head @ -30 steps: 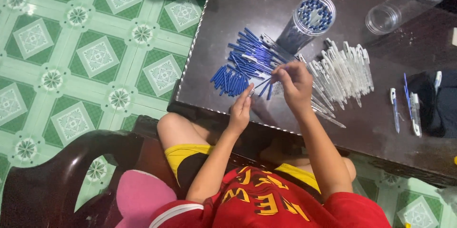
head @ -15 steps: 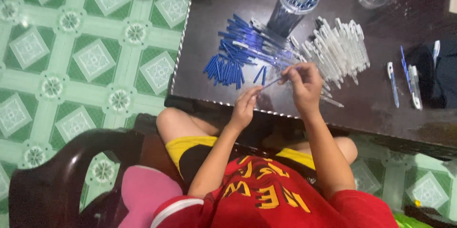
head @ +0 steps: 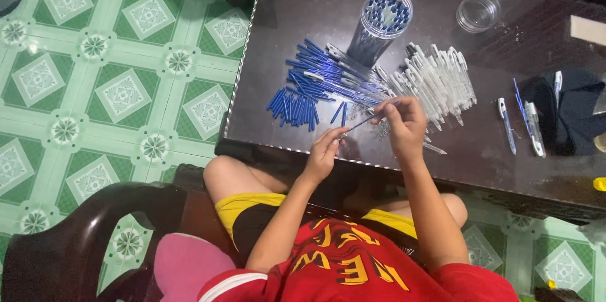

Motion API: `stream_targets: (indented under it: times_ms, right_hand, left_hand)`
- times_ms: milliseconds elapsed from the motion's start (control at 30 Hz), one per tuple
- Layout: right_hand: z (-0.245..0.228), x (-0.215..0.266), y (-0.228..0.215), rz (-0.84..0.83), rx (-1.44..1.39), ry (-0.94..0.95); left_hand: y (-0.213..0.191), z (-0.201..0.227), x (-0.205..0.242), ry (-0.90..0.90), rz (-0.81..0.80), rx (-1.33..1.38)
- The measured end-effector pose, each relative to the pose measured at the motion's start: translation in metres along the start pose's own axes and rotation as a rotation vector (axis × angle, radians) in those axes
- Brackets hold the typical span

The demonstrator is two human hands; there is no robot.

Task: Assembling ballpoint pens by inserting refills into pen bodies and attaching caps.

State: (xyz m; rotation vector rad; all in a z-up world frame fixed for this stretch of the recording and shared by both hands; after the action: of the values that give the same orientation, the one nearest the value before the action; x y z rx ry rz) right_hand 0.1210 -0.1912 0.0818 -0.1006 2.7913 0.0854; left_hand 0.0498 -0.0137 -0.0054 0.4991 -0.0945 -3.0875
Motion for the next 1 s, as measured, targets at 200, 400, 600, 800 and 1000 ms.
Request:
stream_targets:
  times_ms: [200, 400, 600, 800, 1000]
  right_hand:
    - [-0.003, -0.001, 0.007, -0.011, 0.005, -0.025]
    - [0.007, 0.011, 0.027, -0.069, 0.057, -0.014]
    - [0.032, 0.013, 0.046, -0.287, 0.325, 0.035]
    - [0.065, -0.005, 0.051, -0.561, 0.388, 0.215]
    - [0.134, -0.02, 0.042, -0.413, 1.217, 0.394]
  left_hand:
    - [-0.002, 0.001, 0.0, 0.02, 0.014, 0.0]
    - [-0.001, 0.007, -0.002, 0.014, 0.022, -0.028]
    - [-0.008, -0.031, 0.008, -0.122, 0.102, -0.067]
    - [-0.023, -0.025, 0.002, -0.175, 0.182, -0.009]
    - [-0.039, -0.042, -0.001, -0.252, 0.321, 0.228]
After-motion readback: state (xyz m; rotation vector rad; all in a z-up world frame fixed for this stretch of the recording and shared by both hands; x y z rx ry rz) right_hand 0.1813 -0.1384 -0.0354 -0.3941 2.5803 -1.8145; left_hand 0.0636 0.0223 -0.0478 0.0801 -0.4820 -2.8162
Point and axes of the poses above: each hand's wrist, its own x-axis away from the middle knuckle, its own y-axis out of the palm, z = x × y, the point moved 6 cm from there along -x, towards the middle knuckle, and after that the axes turned 1 degree about x, right-handed, at the moved point
